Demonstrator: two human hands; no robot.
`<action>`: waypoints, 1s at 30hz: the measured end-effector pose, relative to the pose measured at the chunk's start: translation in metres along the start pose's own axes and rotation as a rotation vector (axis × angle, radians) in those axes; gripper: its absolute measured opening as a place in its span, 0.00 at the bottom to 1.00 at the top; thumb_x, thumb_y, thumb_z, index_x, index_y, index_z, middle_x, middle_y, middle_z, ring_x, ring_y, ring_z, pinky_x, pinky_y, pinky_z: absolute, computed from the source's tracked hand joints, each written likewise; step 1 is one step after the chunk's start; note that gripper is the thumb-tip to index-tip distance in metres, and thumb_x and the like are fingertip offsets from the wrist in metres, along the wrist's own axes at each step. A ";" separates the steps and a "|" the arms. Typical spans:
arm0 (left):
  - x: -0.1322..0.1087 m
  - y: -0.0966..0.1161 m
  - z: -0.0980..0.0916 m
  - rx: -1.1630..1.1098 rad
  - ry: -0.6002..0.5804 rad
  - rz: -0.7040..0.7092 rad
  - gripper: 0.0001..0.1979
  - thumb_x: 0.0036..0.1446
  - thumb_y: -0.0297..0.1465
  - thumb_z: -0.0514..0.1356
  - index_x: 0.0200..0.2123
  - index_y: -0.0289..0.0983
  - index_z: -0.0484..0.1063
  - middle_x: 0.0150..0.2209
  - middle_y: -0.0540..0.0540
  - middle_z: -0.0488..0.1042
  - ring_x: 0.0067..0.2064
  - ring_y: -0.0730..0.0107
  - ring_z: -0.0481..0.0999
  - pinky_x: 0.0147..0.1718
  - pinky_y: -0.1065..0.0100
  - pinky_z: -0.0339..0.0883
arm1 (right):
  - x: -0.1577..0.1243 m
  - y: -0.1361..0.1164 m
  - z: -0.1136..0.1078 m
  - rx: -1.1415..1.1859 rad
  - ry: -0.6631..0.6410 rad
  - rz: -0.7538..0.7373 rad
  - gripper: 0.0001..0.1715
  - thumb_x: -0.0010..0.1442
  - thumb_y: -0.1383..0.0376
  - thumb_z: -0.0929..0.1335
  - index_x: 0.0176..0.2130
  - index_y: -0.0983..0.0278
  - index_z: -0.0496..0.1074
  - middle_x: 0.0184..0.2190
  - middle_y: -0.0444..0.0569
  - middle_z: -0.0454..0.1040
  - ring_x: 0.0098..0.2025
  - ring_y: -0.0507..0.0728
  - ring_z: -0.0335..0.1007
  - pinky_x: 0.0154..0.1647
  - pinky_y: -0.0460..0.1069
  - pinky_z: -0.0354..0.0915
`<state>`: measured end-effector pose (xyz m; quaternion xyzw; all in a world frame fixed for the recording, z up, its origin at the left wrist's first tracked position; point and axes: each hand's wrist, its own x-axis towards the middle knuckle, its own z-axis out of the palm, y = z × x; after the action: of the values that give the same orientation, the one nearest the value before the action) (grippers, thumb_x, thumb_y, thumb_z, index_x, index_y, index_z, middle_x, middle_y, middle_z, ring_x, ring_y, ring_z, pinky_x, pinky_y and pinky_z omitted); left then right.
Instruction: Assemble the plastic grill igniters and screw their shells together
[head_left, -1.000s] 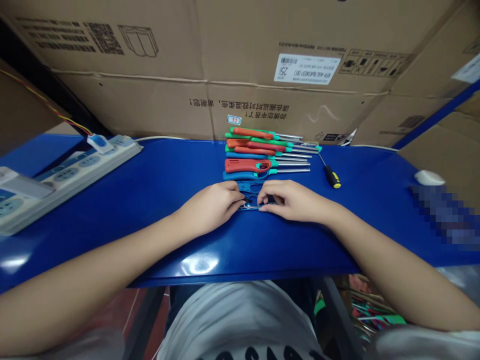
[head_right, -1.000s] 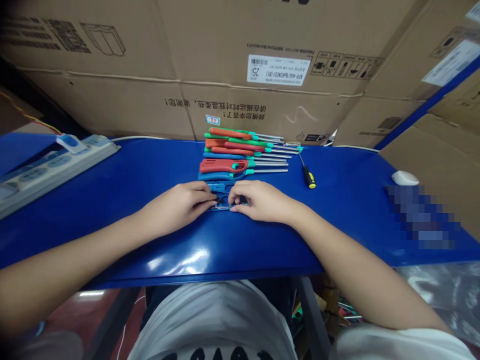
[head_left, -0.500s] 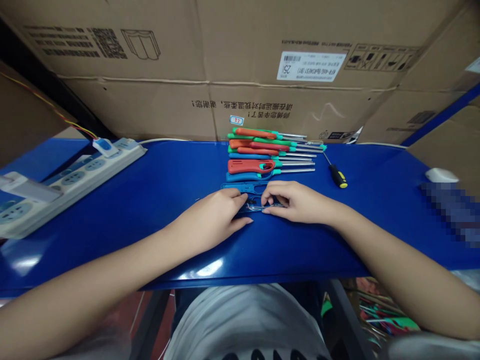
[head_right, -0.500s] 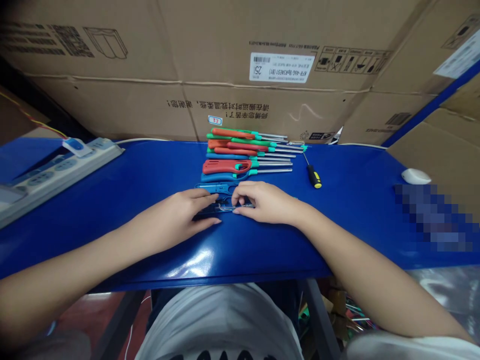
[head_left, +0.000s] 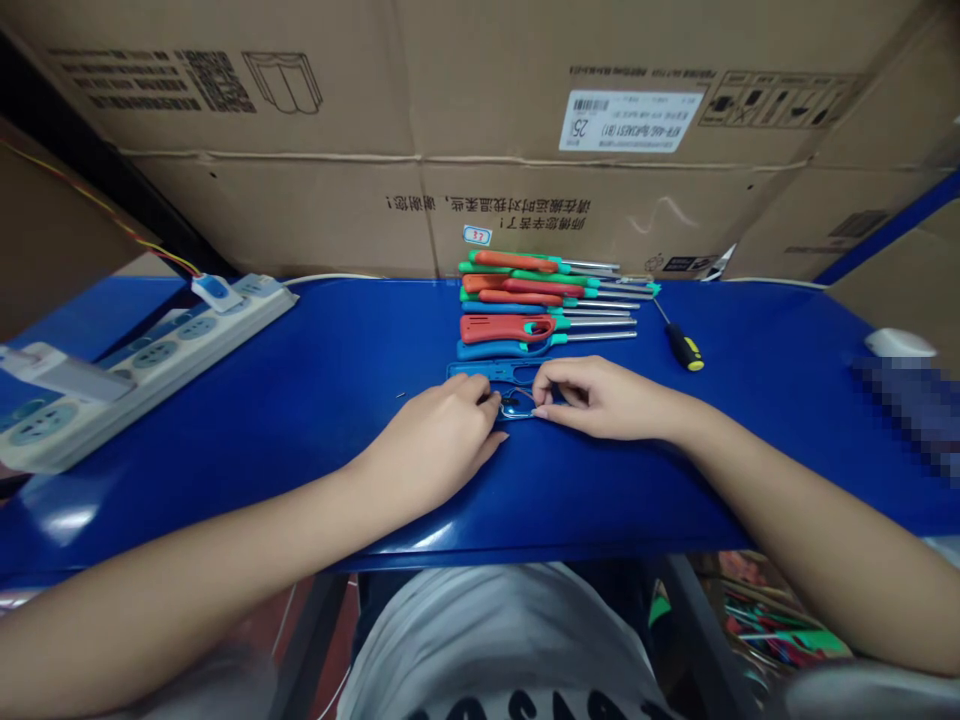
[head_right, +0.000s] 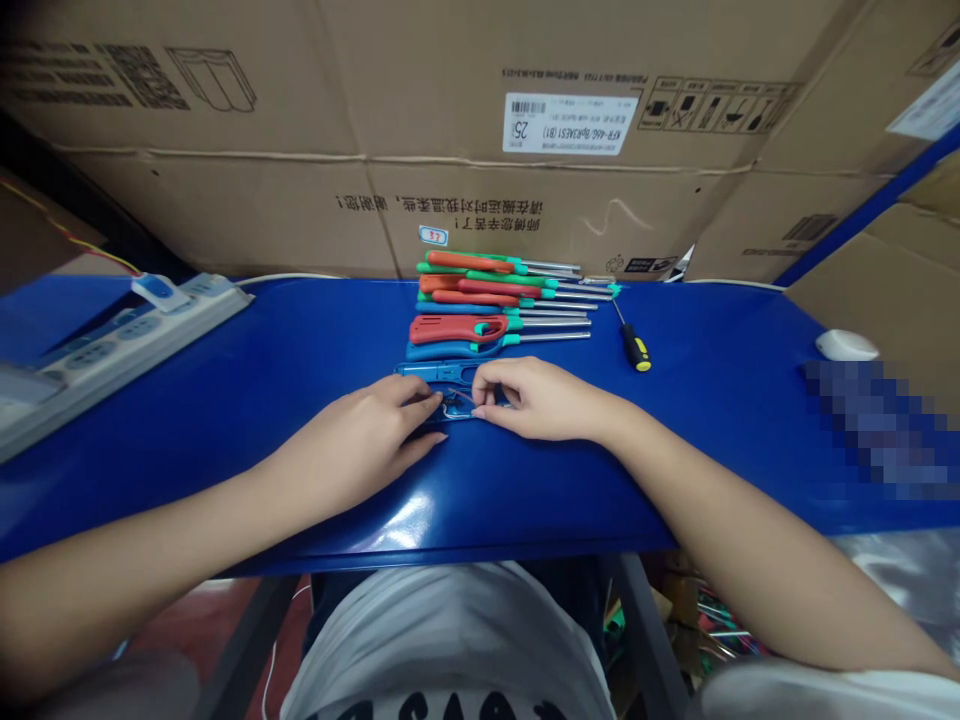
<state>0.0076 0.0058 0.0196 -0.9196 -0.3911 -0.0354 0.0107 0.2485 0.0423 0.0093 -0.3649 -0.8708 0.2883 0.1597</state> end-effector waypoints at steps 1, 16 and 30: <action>0.000 0.001 0.000 0.007 0.003 0.001 0.14 0.66 0.34 0.60 0.48 0.30 0.77 0.45 0.37 0.76 0.47 0.50 0.78 0.44 0.54 0.75 | 0.000 0.000 0.000 -0.004 0.000 -0.003 0.05 0.63 0.64 0.69 0.36 0.65 0.73 0.26 0.40 0.68 0.26 0.49 0.57 0.28 0.45 0.56; 0.003 -0.003 -0.001 -0.041 0.003 -0.031 0.14 0.66 0.34 0.60 0.50 0.34 0.78 0.43 0.40 0.76 0.45 0.52 0.78 0.40 0.56 0.75 | 0.001 0.003 0.002 -0.036 -0.006 -0.031 0.05 0.63 0.64 0.69 0.37 0.64 0.72 0.28 0.42 0.70 0.27 0.49 0.58 0.31 0.45 0.56; 0.014 -0.018 0.014 -0.394 0.076 -0.016 0.15 0.62 0.31 0.65 0.52 0.38 0.78 0.48 0.43 0.80 0.50 0.57 0.79 0.50 0.60 0.74 | 0.000 0.001 0.010 -0.304 0.081 0.021 0.07 0.65 0.62 0.67 0.38 0.61 0.73 0.28 0.43 0.72 0.29 0.51 0.66 0.31 0.46 0.55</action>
<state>0.0047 0.0289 0.0069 -0.8989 -0.3832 -0.1457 -0.1549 0.2436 0.0388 0.0007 -0.4051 -0.8934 0.1400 0.1345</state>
